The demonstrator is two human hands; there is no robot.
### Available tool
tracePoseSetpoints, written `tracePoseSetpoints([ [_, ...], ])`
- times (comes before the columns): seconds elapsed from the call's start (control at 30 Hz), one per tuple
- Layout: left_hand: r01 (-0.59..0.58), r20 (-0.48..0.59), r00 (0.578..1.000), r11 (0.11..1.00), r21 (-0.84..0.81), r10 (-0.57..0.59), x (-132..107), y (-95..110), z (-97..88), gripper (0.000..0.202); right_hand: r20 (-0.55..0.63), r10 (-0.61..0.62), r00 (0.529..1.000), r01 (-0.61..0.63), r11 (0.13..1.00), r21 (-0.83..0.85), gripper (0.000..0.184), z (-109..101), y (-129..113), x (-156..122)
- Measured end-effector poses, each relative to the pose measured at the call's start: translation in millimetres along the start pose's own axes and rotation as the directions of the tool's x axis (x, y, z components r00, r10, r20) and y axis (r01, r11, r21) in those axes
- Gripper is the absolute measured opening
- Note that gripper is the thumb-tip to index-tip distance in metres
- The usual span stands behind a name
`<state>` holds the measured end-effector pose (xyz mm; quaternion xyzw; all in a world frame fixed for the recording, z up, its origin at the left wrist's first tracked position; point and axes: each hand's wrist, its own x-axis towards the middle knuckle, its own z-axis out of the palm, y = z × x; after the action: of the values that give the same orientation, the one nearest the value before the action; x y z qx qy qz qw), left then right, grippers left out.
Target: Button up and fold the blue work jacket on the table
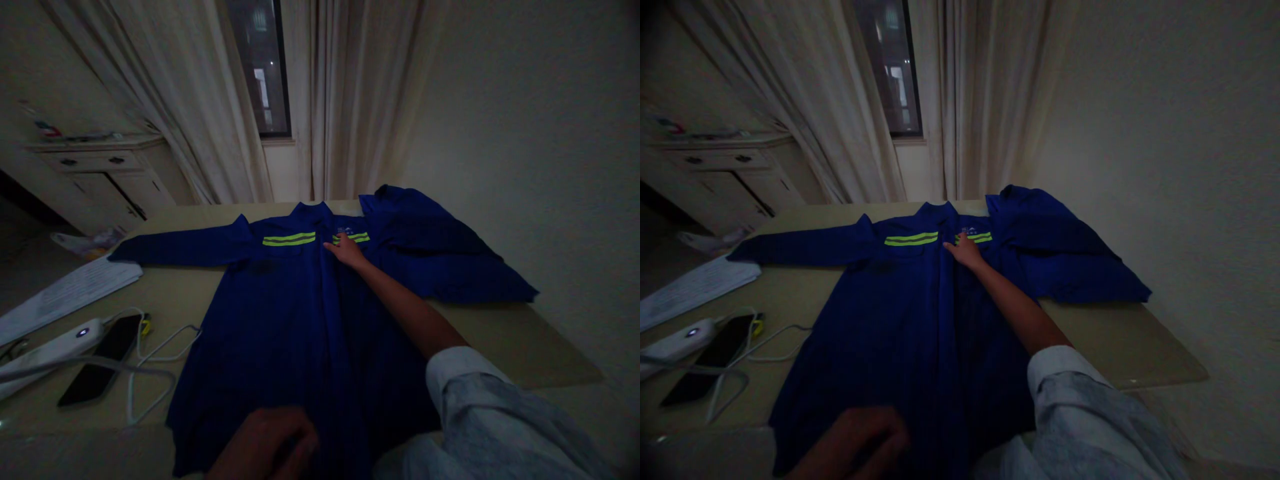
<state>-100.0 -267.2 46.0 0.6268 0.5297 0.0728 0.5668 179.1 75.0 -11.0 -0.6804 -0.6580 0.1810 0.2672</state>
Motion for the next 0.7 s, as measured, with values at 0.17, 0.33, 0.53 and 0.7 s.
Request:
tracePoseSetpoints([
  [0.17, -0.013, -0.289, 0.935, 0.835, 0.550, 0.205, 67.8, 46.8, 67.0, 0.053, 0.011, 0.069, 0.998, -0.069, 0.998, -0.001, 0.066, 5.7, -16.7, 2.1],
  [0.33, 0.036, -0.304, 0.926, 0.753, 0.657, 0.222, 71.1, 52.3, 72.1, 0.032, -0.084, 0.156, 0.984, -0.146, 0.983, 0.116, 0.062, 12.4, -35.0, 14.2],
  [0.53, -0.219, -0.324, 0.927, 0.974, -0.064, 0.187, 52.2, -5.0, 47.0, 0.031, 0.128, -0.208, 0.970, 0.158, 0.934, 0.322, 0.075, 35.7, -61.9, -1.7],
  [0.7, -0.071, -0.203, 0.979, 0.952, -0.299, 0.009, 27.7, -51.0, 68.8, 0.049, 0.163, -0.296, 0.941, 0.241, 0.926, 0.291, 0.055, 45.6, -57.1, -21.5],
])
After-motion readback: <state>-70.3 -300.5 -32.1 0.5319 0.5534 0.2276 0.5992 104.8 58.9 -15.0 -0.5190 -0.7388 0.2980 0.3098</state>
